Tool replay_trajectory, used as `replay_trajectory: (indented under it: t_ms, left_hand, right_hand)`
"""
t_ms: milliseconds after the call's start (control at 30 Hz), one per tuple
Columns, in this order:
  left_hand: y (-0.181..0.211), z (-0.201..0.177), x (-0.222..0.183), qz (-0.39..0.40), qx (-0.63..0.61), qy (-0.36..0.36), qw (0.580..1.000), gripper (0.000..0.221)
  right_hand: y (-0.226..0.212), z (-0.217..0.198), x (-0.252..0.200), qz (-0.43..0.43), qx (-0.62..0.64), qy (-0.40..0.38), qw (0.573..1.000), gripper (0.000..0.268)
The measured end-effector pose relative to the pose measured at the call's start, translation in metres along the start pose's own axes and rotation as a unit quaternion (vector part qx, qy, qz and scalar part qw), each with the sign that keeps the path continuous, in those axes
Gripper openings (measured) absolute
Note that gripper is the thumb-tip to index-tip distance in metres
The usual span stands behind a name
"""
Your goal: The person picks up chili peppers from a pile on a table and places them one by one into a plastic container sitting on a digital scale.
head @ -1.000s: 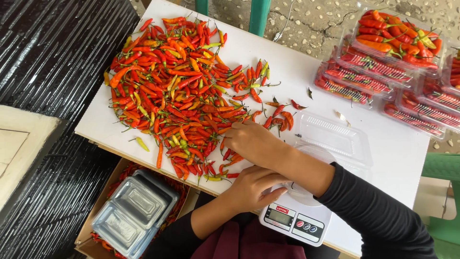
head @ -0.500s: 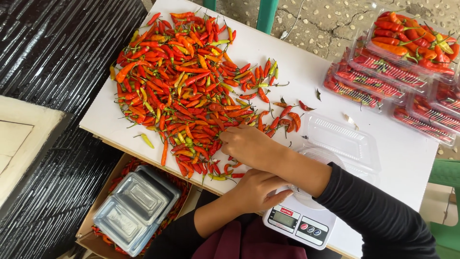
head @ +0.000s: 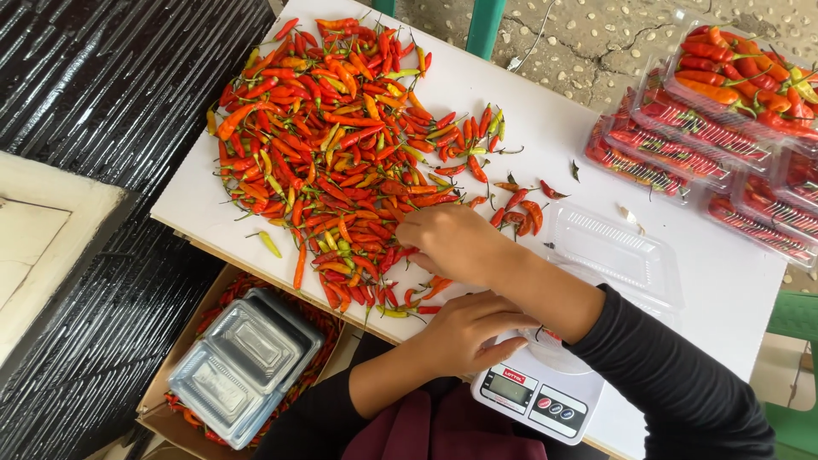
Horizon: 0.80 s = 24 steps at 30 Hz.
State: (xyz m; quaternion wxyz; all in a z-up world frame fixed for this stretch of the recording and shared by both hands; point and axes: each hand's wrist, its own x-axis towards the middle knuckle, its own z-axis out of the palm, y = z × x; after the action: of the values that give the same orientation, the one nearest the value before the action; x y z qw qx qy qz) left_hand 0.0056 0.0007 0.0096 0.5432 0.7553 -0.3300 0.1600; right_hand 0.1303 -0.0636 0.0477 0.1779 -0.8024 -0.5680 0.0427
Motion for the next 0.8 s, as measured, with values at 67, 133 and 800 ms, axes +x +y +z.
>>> replay_trajectory:
  t_ms: [67,133,800]
  left_hand:
    - [-0.001,0.001,-0.001,-0.004,0.001,-0.001,1.0,0.02]
    - [-0.007,0.007,-0.008,-0.009,0.001,-0.002,1.0,0.021]
    - [-0.007,0.006,-0.007,0.007,0.022,-0.015,1.0,0.022]
  right_hand:
    - [-0.005,-0.005,0.005,0.01,-0.001,0.005,1.0,0.017]
    - [-0.011,-0.006,0.011,0.021,-0.001,0.011,1.0,0.021]
    - [-0.011,0.0,0.011,-0.045,-0.039,-0.001,0.998,0.017]
